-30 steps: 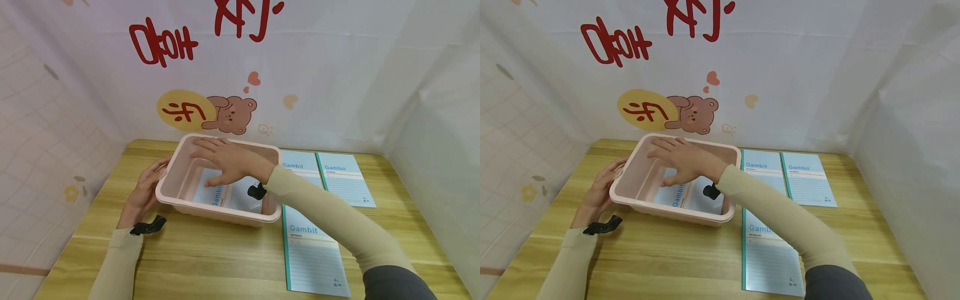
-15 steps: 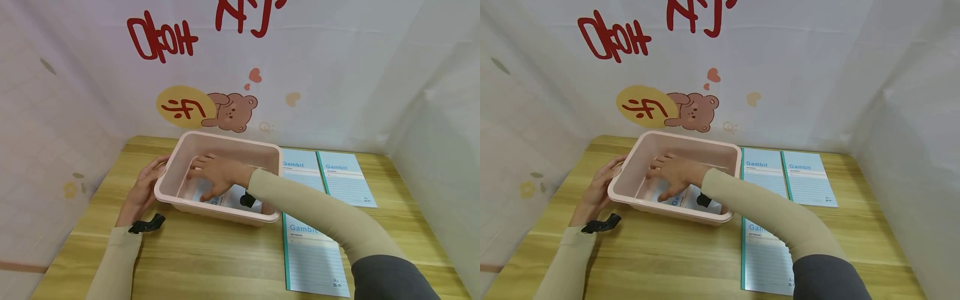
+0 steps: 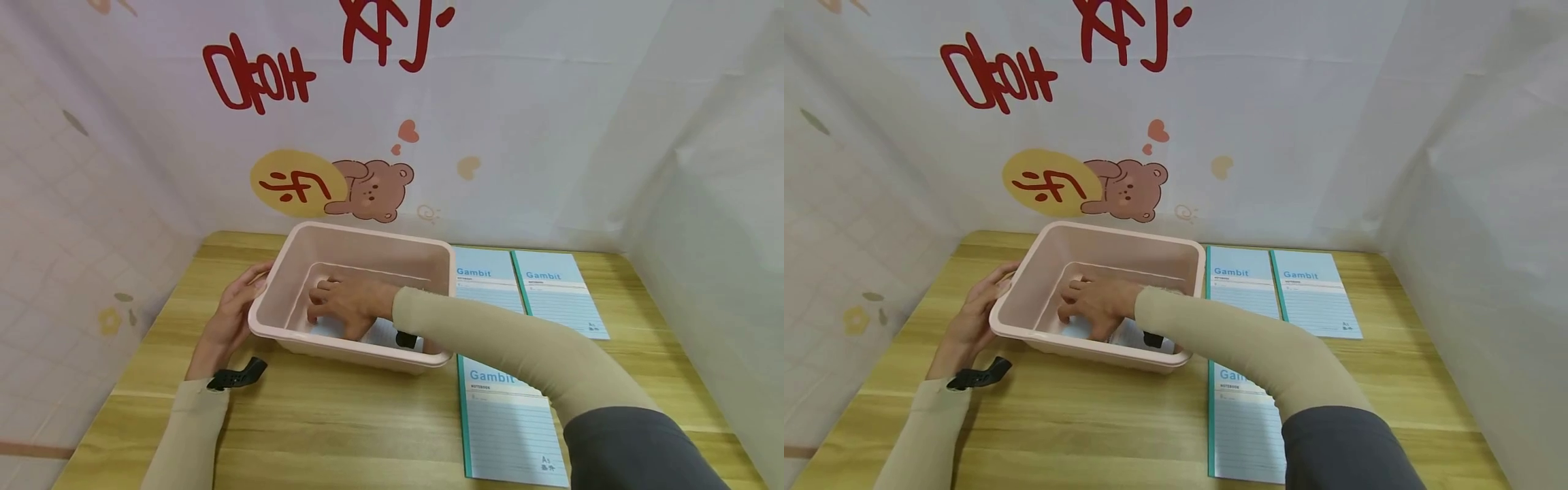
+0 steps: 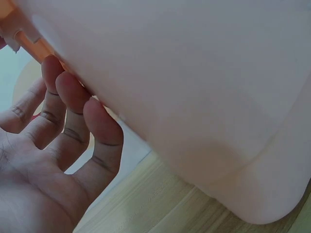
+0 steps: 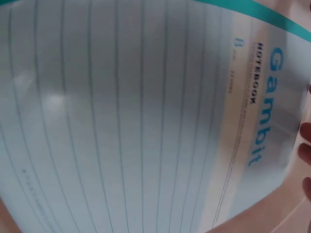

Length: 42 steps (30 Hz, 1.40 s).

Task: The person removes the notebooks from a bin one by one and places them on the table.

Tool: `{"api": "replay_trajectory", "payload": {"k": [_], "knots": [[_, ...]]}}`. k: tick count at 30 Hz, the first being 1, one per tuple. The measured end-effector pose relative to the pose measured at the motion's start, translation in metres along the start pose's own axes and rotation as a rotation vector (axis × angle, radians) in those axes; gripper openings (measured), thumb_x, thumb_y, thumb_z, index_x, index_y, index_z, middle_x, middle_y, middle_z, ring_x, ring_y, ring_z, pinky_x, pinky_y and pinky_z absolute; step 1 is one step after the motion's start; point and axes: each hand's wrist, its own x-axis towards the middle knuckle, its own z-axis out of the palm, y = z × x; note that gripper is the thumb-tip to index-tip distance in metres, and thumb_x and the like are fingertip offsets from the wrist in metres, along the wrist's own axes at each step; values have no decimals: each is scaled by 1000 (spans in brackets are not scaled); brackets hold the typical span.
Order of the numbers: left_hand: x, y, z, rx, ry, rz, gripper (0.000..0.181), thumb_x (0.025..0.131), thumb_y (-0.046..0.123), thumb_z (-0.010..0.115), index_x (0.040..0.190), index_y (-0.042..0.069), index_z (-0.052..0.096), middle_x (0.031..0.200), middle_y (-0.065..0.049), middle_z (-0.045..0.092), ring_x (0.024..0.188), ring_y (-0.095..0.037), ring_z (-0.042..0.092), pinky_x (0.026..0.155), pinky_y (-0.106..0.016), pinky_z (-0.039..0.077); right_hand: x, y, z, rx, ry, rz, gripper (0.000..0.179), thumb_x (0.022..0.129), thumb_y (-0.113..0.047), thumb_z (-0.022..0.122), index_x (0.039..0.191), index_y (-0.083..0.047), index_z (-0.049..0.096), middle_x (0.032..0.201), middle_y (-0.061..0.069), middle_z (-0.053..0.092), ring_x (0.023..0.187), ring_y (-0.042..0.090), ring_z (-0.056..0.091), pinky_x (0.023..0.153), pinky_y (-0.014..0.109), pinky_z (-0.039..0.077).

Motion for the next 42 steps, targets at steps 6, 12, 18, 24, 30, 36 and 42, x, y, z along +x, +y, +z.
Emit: {"api": "replay_trajectory", "payload": {"k": [6, 12, 18, 24, 30, 36, 42], "knots": [[0, 0, 1, 7, 11, -4, 36, 109, 5, 36, 139, 11, 55, 129, -1, 66, 105, -9, 67, 79, -22, 58, 2, -2, 3, -10, -22, 4, 65, 85, -65, 62, 140, -34, 49, 133, -3, 46, 125, 16, 46, 111, 36, 37], [-1, 0, 1, 7, 11, -1, 37, 109, 5, 36, 139, 11, 55, 128, 0, 66, 105, -9, 66, 80, -21, 58, 8, -3, 6, -39, -10, -6, 60, 84, -64, 63, 135, -35, 49, 135, -3, 47, 127, 16, 44, 105, 34, 39], [-1, -1, -2, -17, -2, 16, 40, 108, 1, 34, 140, 11, 55, 127, -1, 66, 104, -9, 67, 80, -22, 58, 16, -5, 8, -71, 16, -19, 54, 84, -62, 62, 127, -30, 50, 137, -4, 48, 127, 15, 43, 102, 34, 40], [-1, -2, -2, -3, -5, 7, 39, 108, 3, 35, 140, 12, 55, 128, 0, 67, 104, -8, 67, 80, -21, 57, 19, -6, 8, -96, 20, -10, 57, 84, -64, 61, 130, -31, 50, 140, -5, 48, 127, 16, 42, 103, 35, 40], [0, -1, -2, -7, -19, 3, 39, 108, 3, 35, 141, 12, 54, 127, 0, 67, 104, -9, 67, 80, -22, 58, 20, -4, 4, -62, 25, -6, 56, 85, -63, 63, 131, -33, 54, 141, -4, 48, 132, 17, 38, 110, 36, 36], [0, 0, -2, -2, -18, -1, 38, 108, 5, 36, 140, 12, 54, 128, 0, 66, 107, -9, 66, 82, -22, 57, 23, -2, -1, 19, 13, 12, 64, 85, -56, 66, 137, -24, 47, 142, -4, 52, 134, 15, 41, 117, 37, 34], [-1, 1, -2, -13, -27, 3, 37, 108, 4, 36, 140, 11, 54, 129, -1, 66, 107, -9, 66, 82, -22, 58, 21, 0, -4, -16, -14, -5, 56, 82, -50, 67, 132, -28, 54, 139, -5, 55, 131, 15, 43, 111, 37, 38]]}}
